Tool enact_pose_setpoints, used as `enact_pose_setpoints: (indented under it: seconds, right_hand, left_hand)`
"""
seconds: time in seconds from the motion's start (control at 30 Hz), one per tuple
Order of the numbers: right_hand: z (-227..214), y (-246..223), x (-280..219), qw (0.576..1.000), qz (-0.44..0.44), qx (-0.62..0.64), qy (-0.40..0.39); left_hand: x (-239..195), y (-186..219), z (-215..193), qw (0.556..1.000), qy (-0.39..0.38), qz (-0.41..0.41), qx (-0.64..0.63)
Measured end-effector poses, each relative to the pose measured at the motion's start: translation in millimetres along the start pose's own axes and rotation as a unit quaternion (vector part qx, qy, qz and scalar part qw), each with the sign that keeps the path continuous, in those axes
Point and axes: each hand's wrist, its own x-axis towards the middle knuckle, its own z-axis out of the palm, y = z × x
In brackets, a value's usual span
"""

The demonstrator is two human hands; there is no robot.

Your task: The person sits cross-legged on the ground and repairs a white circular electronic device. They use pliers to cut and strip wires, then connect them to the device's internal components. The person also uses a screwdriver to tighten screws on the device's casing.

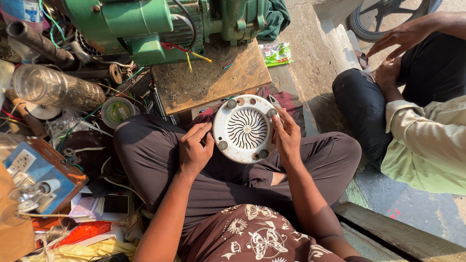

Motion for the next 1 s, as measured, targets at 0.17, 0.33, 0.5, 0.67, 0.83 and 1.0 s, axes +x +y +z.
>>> enact_pose_setpoints:
  seconds: [0.17,0.33,0.5,0.67,0.83,1.0]
  right_hand:
    - [3.2,5.5,8.8,0.999,-0.033,-0.010,-0.021]
    - [7.5,-5.8,7.6,0.989,-0.072,-0.127,0.019]
    - [12.3,-12.9,9.2,0.991,-0.022,-0.130,0.033]
    - [1.3,-9.6,13.6,0.989,-0.105,-0.091,-0.040]
    - [-9.3,-0.2,14.3,0.997,-0.008,0.026,-0.066]
    - [-7.5,19.7,6.6,0.977,-0.092,0.181,0.065]
  left_hand:
    - [-4.6,-0.8,2.7,0.998,0.014,0.039,0.039]
    - [-6.4,5.5,8.0,0.995,0.024,0.045,0.082]
    - [-7.7,9.3,9.3,0.997,0.001,-0.012,0.082]
    - [-9.7,7.0,12.2,0.994,-0.054,-0.070,0.069]
    - [-3.8,-1.1,23.8,0.998,-0.056,0.003,-0.034]
    - [16.1,0.7,41.0,0.963,-0.103,-0.140,-0.207]
